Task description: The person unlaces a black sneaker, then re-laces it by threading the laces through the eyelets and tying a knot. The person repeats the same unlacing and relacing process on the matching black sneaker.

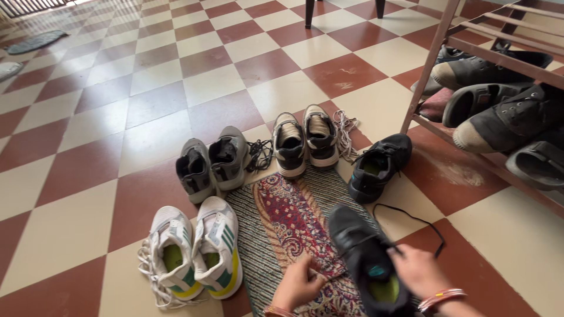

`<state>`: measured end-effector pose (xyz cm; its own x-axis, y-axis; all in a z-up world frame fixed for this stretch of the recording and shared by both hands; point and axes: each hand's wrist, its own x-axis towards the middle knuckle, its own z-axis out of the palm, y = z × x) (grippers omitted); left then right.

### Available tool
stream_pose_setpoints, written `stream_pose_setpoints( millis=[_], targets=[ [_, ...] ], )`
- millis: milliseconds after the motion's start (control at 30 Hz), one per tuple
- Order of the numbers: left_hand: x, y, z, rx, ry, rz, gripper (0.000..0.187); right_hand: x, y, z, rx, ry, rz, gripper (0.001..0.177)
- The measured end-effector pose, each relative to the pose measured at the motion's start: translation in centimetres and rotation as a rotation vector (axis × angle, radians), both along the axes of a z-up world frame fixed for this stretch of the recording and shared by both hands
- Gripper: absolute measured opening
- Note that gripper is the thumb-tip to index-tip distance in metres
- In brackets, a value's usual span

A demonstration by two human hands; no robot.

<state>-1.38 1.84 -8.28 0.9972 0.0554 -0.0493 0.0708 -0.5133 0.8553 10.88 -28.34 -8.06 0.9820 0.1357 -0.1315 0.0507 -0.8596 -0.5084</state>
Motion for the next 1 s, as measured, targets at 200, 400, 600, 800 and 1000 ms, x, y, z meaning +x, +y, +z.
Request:
stream_pose_setpoints(
  millis=[200,400,600,800,1000],
  targets=[
    [-0.7,3.3,-0.9,0.527,0.388,0.301,0.032,1.3,-4.1,-1.3,0.067,-0.170,-0.123,0.038],
    [4.3,-3.5,5.5,0.243,-0.355,0.234,0.055,-0.6,-3.9,-7.1,0.186,-0.233,-0.337,0.039],
    [16.2,-13.2,7.3,0.360,-0.358,0.280,0.081,-1.8,-3.6,-9.7,0.174,-0.201,-0.401,0.053],
    [24.8,-15.5,4.0,0.481,-0.142,0.353,0.051,-2.4,-4.1,-8.2,0.221,-0.045,-0.240,0.059],
    [26.0,-15.1,2.0,0.569,-0.192,0.347,0.039,-1.8,-4.1,-6.7,0.175,0.023,-0.115,0.067]
  ],
)
